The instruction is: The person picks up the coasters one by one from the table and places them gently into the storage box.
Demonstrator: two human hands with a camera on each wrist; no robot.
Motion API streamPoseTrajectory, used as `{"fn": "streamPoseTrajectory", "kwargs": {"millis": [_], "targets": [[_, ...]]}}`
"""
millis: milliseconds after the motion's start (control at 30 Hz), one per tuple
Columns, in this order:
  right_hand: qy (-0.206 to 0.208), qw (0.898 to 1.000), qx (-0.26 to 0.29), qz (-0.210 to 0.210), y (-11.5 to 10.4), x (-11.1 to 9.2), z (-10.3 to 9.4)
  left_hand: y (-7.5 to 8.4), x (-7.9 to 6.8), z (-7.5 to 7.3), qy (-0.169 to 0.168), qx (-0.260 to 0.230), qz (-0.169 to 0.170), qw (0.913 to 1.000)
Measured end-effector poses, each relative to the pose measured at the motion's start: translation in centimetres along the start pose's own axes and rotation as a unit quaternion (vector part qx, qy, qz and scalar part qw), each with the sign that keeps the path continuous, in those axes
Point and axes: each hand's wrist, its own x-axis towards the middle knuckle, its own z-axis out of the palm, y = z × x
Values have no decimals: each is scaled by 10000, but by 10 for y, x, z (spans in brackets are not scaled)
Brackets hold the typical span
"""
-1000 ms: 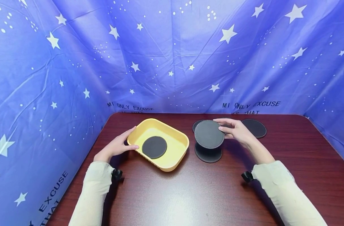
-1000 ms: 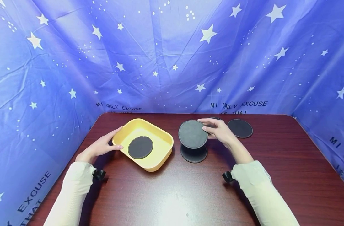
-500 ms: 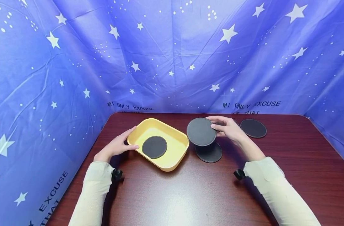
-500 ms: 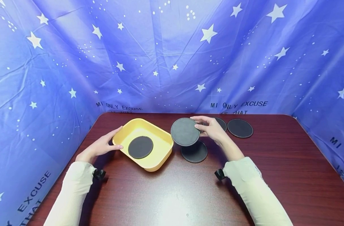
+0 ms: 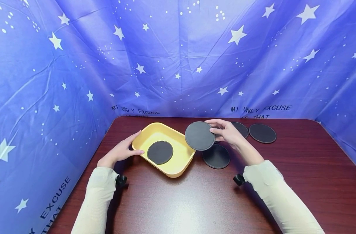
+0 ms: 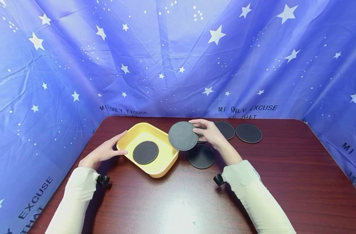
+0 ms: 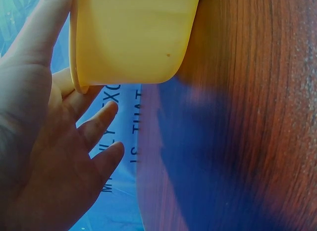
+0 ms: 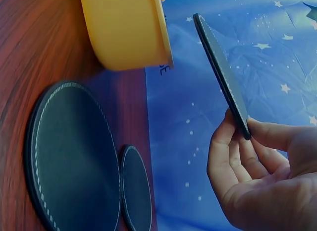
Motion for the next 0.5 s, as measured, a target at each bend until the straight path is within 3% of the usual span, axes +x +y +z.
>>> {"fn": "streamPoseTrajectory", "kwargs": {"millis": [500], "targets": [[-12, 9999, -33, 140, -11, 19, 45, -1, 0, 0, 10, -33, 2, 10000]]}}
